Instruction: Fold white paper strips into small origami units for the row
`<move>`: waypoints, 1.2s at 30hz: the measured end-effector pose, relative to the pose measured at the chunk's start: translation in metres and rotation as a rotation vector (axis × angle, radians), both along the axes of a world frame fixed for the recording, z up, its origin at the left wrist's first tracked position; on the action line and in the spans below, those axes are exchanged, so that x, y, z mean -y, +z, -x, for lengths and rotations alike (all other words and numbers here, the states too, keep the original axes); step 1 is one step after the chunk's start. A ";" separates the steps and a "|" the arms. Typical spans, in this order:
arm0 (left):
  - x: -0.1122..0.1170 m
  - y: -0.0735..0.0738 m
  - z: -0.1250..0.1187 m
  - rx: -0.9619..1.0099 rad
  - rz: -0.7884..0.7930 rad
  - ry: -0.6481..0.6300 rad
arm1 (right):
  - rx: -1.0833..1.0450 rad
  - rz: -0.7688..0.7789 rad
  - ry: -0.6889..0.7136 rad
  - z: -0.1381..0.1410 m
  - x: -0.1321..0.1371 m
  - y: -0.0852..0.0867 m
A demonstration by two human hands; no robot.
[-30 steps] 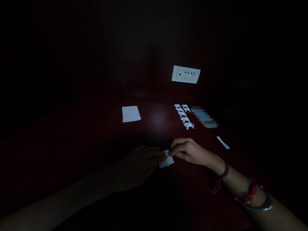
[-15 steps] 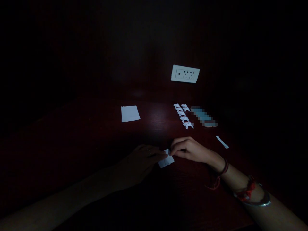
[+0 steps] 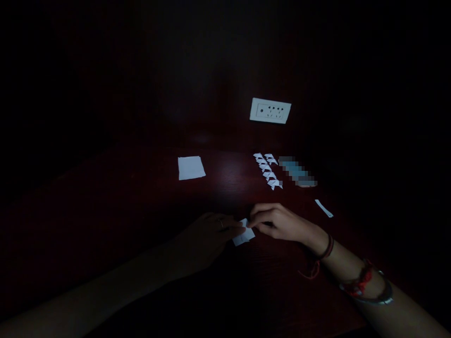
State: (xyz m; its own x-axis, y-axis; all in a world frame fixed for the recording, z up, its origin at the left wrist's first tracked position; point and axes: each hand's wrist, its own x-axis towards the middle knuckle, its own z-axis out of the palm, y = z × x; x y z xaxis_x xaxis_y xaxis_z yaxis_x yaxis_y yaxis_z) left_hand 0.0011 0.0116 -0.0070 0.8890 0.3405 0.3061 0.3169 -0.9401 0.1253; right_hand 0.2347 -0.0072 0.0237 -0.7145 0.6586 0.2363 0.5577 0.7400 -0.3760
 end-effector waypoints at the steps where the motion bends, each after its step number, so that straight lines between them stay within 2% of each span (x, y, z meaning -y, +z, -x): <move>1: 0.000 0.001 0.000 -0.007 -0.005 -0.001 | 0.013 -0.005 -0.006 0.001 0.002 0.002; 9: 0.004 0.014 -0.002 -0.077 -0.019 0.023 | 0.161 -0.089 -0.030 0.006 0.010 0.013; 15: -0.004 0.007 0.002 -0.061 0.000 -0.026 | 0.156 -0.114 -0.006 0.001 0.013 0.008; 20: -0.007 0.009 0.003 -0.027 0.052 -0.108 | 0.161 -0.120 0.008 -0.002 0.015 0.004; 28: -0.010 0.004 0.004 -0.027 0.000 -0.106 | 0.235 -0.169 0.025 0.003 0.014 0.004; 36: -0.011 0.002 0.004 -0.049 -0.007 -0.105 | 0.246 -0.154 0.007 0.000 0.015 0.004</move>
State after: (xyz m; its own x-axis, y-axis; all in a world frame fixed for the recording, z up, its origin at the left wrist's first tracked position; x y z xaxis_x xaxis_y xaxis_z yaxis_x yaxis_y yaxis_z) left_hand -0.0032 0.0223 -0.0048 0.9337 0.2428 0.2631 0.2223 -0.9693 0.1055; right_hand 0.2349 -0.0218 0.0282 -0.7668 0.6235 0.1521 0.6134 0.7818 -0.1125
